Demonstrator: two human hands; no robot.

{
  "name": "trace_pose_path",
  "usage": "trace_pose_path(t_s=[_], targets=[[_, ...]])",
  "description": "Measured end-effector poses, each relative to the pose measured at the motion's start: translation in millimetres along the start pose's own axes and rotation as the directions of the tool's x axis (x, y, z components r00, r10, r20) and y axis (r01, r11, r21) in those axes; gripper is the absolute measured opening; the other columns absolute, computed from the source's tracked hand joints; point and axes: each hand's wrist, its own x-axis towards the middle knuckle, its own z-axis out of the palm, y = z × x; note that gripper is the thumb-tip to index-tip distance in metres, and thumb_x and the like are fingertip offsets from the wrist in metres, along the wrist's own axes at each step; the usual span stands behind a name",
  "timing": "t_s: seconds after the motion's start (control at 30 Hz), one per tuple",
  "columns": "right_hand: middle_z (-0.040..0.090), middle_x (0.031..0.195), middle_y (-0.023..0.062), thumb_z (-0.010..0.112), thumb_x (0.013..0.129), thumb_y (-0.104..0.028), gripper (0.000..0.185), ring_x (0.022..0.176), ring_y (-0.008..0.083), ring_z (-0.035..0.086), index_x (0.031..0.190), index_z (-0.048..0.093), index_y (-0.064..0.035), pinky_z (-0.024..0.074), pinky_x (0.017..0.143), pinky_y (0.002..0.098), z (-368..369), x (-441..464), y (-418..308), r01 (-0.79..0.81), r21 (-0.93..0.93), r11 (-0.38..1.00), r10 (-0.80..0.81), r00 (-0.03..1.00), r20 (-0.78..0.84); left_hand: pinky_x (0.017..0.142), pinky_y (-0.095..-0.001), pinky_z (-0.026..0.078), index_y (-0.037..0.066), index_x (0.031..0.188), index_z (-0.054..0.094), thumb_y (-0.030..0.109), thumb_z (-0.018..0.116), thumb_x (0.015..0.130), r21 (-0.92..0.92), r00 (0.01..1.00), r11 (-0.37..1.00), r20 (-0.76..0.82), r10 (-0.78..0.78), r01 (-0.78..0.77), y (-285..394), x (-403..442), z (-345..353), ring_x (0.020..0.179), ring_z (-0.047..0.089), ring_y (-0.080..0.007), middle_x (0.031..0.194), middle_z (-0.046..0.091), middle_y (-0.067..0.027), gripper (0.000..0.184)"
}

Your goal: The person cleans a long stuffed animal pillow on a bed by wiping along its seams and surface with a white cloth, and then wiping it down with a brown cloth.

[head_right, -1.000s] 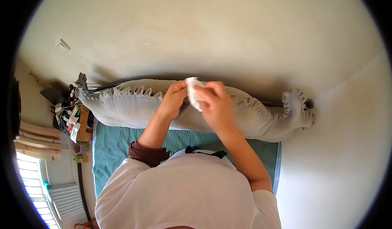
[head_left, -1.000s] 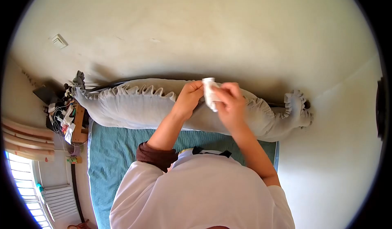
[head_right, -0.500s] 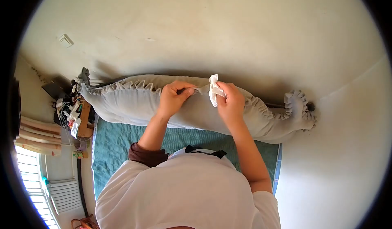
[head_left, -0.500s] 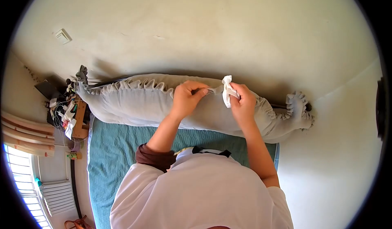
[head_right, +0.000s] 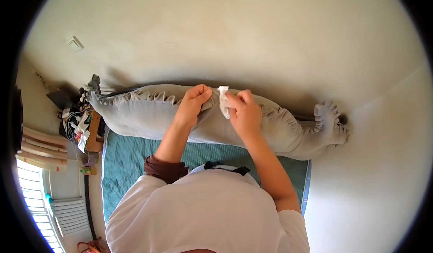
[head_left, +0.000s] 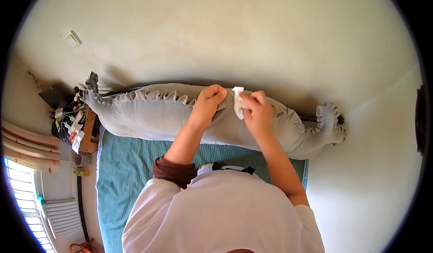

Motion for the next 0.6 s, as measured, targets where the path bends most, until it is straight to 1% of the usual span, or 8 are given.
trace_pose_path(t_s=[0.1,0.17,0.23,0.3,0.43,0.47,0.57,0.6], targets=[[0.053,0.087,0.0061,0.067,0.070,0.001,0.040,0.075,0.0235,0.060,0.106,0.070,-0.0142,0.0495,0.063,0.0353,-2,2,-5,0.027,0.037,0.999,-0.027,1.000,-0.012,0.060,-0.0208,0.038,0.002,0.087,0.061,0.011,0.054,0.094,-0.102,0.999,0.994,0.012,-0.038,0.039,5,2,4,0.069,0.046,-0.0037,0.076,0.056,0.0030,0.014],[0.053,0.090,0.0059,0.067,0.069,0.002,0.044,0.076,0.0237,0.060,0.110,0.068,-0.0146,0.0498,0.063,0.0355,3,8,-19,0.176,0.033,0.984,-0.173,0.982,-0.072,0.059,-0.0204,0.037,0.002,0.087,0.062,0.011,0.054,0.094,-0.135,0.998,0.989,-0.009,-0.057,0.055,10,-1,15,0.068,0.046,-0.0037,0.076,0.056,0.0034,0.014],[0.053,0.091,0.0059,0.066,0.069,0.003,0.046,0.077,0.0240,0.060,0.111,0.067,-0.0141,0.0506,0.064,0.0356,6,15,-32,0.156,0.011,0.988,-0.156,0.988,-0.023,0.059,-0.0200,0.037,0.002,0.088,0.062,0.012,0.055,0.094,-0.168,0.995,0.982,-0.033,-0.089,0.082,6,1,13,0.067,0.046,-0.0036,0.076,0.056,0.0037,0.014],[0.054,0.093,0.0060,0.066,0.069,0.004,0.044,0.078,0.0239,0.061,0.110,0.067,-0.0131,0.0507,0.065,0.0355,8,13,-21,0.139,0.019,0.990,-0.138,0.990,-0.020,0.064,-0.0215,0.042,0.001,0.093,0.064,0.013,0.054,0.096,-0.093,0.997,0.994,0.057,-0.046,0.052,-9,9,-5,0.072,0.052,-0.0054,0.081,0.061,0.0011,0.016],[0.056,0.098,0.0065,0.064,0.069,0.003,0.041,0.081,0.0246,0.062,0.108,0.066,-0.0102,0.0507,0.066,0.0357,4,5,4,0.056,0.091,0.994,-0.058,0.998,0.020,0.064,-0.0209,0.042,0.001,0.091,0.064,0.014,0.055,0.095,-0.050,0.999,0.998,0.020,-0.034,0.035,-2,5,-5,0.072,0.052,-0.0052,0.082,0.062,0.0014,0.016],[0.058,0.099,0.0075,0.064,0.071,0.002,0.033,0.082,0.0273,0.062,0.102,0.066,-0.0073,0.0502,0.066,0.0370,5,6,6,0.135,0.090,0.987,-0.133,0.991,-0.030,0.065,-0.0205,0.042,0.002,0.090,0.064,0.014,0.056,0.095,-0.041,0.999,0.999,0.040,-0.030,0.032,1,5,-4,0.073,0.052,-0.0050,0.082,0.062,0.0015,0.015],[0.060,0.094,0.0092,0.063,0.074,-0.001,0.021,0.079,0.0311,0.062,0.095,0.064,-0.0056,0.0495,0.065,0.0387,-3,10,-8,0.146,0.013,0.989,-0.146,0.989,0.035,0.068,-0.0204,0.042,0.001,0.093,0.064,0.015,0.057,0.095,-0.061,0.996,0.998,0.085,-0.012,0.018,8,-1,1,0.074,0.053,-0.0055,0.083,0.062,0.0019,0.015],[0.060,0.094,0.0092,0.063,0.074,-0.001,0.021,0.079,0.0311,0.062,0.095,0.064,-0.0056,0.0495,0.065,0.0387,-4,12,-5,0.150,0.009,0.989,-0.150,0.988,0.031,0.069,-0.0210,0.043,0.000,0.098,0.064,0.016,0.061,0.093,0.036,0.998,0.999,0.063,0.011,-0.013,12,-7,4,0.076,0.054,-0.0057,0.084,0.063,0.0015,0.016]])
